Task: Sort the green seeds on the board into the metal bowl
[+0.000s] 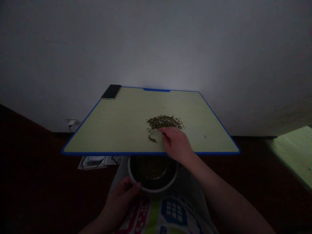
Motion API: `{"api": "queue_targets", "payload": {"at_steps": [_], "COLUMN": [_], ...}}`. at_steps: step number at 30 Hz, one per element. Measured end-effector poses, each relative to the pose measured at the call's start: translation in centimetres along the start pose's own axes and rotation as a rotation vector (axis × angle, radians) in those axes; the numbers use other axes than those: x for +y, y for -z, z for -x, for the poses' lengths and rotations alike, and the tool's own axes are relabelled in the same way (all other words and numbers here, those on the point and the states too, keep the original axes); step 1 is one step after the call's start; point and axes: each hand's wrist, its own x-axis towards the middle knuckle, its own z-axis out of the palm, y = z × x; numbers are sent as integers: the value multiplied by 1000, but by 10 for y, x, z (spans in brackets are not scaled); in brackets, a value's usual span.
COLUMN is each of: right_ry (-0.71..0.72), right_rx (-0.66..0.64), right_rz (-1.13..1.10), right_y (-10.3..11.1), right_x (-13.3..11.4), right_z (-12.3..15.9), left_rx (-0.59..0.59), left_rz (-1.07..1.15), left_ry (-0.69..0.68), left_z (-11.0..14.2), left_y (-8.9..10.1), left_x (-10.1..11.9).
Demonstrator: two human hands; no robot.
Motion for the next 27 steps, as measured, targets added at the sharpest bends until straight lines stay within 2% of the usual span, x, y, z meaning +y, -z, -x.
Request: {"api": "queue_targets", "payload": {"at_steps": [13, 19, 23, 27], "right_ry": [51, 105, 119, 127], "right_rx": [-6, 53, 74, 93], "right_rz": [8, 58, 85, 97], "right_y": [-6, -11, -12, -11], "right_x": [-11, -18, -18, -15], "right_z": [-4, -1, 0, 1], "left_rx": [-13, -11, -9, -25], "left_rz": [9, 4, 12, 16], "left_ry": [-3, -8, -4, -4], "left_z": [0, -1, -3, -2], "left_y": [3, 3, 6, 3], "left_x": [-3, -1, -6, -2]}}
